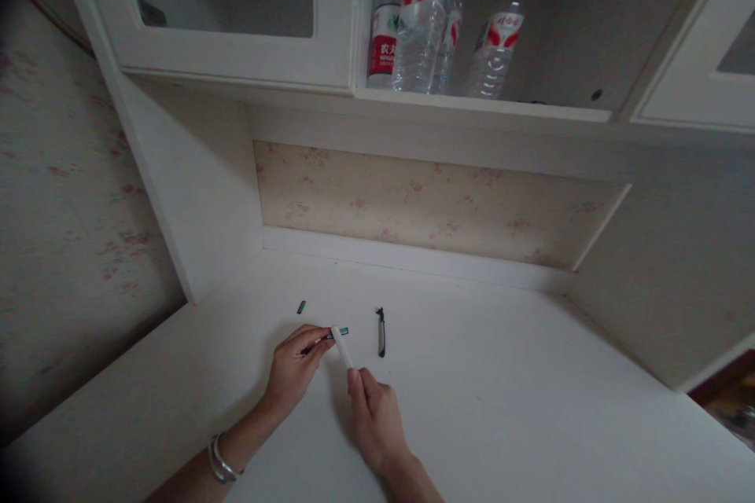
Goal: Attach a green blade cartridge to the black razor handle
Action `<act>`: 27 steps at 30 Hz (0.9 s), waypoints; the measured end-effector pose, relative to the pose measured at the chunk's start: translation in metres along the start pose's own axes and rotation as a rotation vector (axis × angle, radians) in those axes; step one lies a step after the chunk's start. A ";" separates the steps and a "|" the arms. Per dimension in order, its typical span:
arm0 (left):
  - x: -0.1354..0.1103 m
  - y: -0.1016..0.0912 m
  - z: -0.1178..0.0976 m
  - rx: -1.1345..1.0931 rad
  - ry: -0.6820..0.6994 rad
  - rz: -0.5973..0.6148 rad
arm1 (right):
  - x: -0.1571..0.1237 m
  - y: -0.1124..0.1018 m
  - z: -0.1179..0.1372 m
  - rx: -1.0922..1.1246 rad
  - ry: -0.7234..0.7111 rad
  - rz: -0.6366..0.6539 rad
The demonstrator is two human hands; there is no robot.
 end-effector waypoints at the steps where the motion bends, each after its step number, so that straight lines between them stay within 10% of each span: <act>1: 0.000 0.000 0.001 0.000 -0.005 0.002 | 0.000 -0.002 -0.001 -0.005 0.005 -0.016; 27: -0.001 0.000 0.003 0.007 -0.001 -0.004 | 0.000 -0.001 -0.005 0.038 0.036 0.025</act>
Point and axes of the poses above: each hand's wrist, its own x-axis towards the middle knuckle, its own y-axis out of the palm, z = x × y, the point moved 8 cm from there along x, towards the middle knuckle, and after that the axes turned 10 degrees about x, right-handed, at the moved point
